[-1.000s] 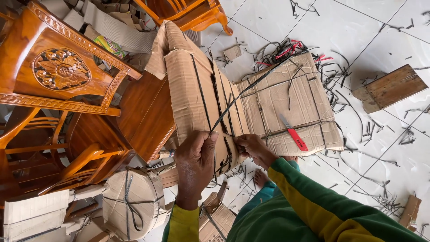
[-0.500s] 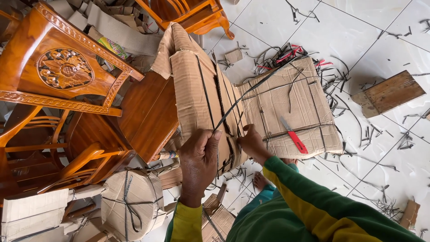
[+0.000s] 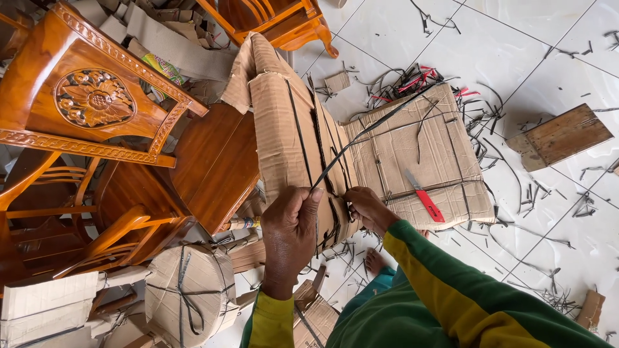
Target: The person sits on the floor and uses black plastic straps to secure a large, cylindrical cardboard package. They wrap the straps around the package, pull them tight, and tie knots by hand. A utility knife is visible on a nearby flat package but is not used during the clip.
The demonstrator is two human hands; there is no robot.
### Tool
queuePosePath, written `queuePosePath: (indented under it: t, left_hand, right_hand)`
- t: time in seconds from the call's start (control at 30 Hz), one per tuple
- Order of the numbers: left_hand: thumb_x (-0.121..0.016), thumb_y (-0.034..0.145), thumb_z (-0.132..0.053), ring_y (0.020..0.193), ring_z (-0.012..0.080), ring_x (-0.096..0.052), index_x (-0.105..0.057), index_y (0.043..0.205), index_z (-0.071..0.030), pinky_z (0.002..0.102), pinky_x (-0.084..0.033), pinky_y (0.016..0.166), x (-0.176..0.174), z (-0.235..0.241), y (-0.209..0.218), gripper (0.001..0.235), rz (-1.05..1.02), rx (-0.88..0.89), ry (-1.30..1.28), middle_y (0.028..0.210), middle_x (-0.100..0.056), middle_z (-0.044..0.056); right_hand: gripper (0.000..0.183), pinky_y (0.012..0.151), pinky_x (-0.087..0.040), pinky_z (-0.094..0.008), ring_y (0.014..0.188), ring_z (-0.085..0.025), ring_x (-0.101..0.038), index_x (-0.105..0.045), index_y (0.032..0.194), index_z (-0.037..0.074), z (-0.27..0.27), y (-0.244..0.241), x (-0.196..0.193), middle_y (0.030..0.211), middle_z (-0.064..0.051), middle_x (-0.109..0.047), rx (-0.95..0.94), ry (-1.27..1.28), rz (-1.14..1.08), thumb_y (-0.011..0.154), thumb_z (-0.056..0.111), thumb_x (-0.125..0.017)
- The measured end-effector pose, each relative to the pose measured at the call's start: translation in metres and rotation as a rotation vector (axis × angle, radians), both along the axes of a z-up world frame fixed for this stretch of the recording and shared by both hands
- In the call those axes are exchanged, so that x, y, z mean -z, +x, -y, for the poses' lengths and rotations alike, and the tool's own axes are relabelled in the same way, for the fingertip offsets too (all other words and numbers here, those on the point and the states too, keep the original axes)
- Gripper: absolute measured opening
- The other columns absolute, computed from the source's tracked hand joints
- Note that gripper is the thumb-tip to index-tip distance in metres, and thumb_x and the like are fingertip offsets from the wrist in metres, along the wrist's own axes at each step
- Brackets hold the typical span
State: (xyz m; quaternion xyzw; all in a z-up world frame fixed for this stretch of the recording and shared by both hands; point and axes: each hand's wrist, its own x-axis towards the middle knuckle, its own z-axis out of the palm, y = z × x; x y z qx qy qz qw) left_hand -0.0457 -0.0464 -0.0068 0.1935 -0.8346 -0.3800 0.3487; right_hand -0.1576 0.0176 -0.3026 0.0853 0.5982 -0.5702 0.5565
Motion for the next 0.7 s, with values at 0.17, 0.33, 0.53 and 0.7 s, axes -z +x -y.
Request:
queuePosePath:
  t: [0.17, 0.33, 0.53, 0.7]
  left_hand:
    - [-0.068, 0.100, -0.008, 0.054, 0.0275, -0.066, -0.067, 0.077, -0.003, 0.035, -0.055, 0.057, -0.003, 0.000, -0.001, 0.024, 0.005, -0.003, -0.024, 0.061, -0.060, 0.013]
    - [-0.069, 0.100, -0.007, 0.055, 0.0255, -0.065, -0.066, 0.077, -0.003, 0.034, -0.055, 0.058, -0.001, 0.000, 0.000, 0.024, 0.004, -0.007, -0.024, 0.061, -0.058, 0.013]
    - [-0.068, 0.101, -0.009, 0.054, 0.0237, -0.064, -0.066, 0.077, -0.004, 0.032, -0.054, 0.059, -0.001, -0.001, -0.001, 0.024, 0.012, -0.008, -0.026, 0.060, -0.057, 0.011]
    - [-0.067, 0.101, -0.008, 0.055, 0.0212, -0.064, -0.068, 0.078, -0.004, 0.032, -0.054, 0.058, -0.001, -0.002, -0.001, 0.023, 0.008, -0.014, -0.022, 0.061, -0.059, 0.011]
  right_hand:
    - [0.022, 0.050, -0.045, -0.025, 0.061, -0.012, -0.051, -0.064, 0.106, 0.001, -0.006, 0.006, -0.028, 0.079, -0.003, -0.047, 0.060, -0.057, -0.016, 0.088, 0.014, -0.063]
    - [0.028, 0.054, -0.050, -0.027, 0.067, -0.014, -0.053, -0.061, 0.113, 0.000, -0.007, 0.004, -0.010, 0.088, -0.007, -0.053, 0.084, -0.099, 0.011, 0.089, 0.015, -0.063]
    - [0.038, 0.058, -0.066, -0.026, 0.066, -0.013, -0.068, -0.064, 0.117, -0.005, -0.010, -0.002, -0.039, 0.084, -0.008, -0.062, 0.100, -0.177, 0.043, 0.087, 0.016, -0.074]
    - [0.031, 0.049, -0.066, -0.035, 0.057, -0.022, -0.069, -0.065, 0.111, -0.007, -0.004, -0.010, -0.009, 0.079, -0.018, -0.066, -0.103, -0.066, -0.280, 0.090, 0.013, -0.075]
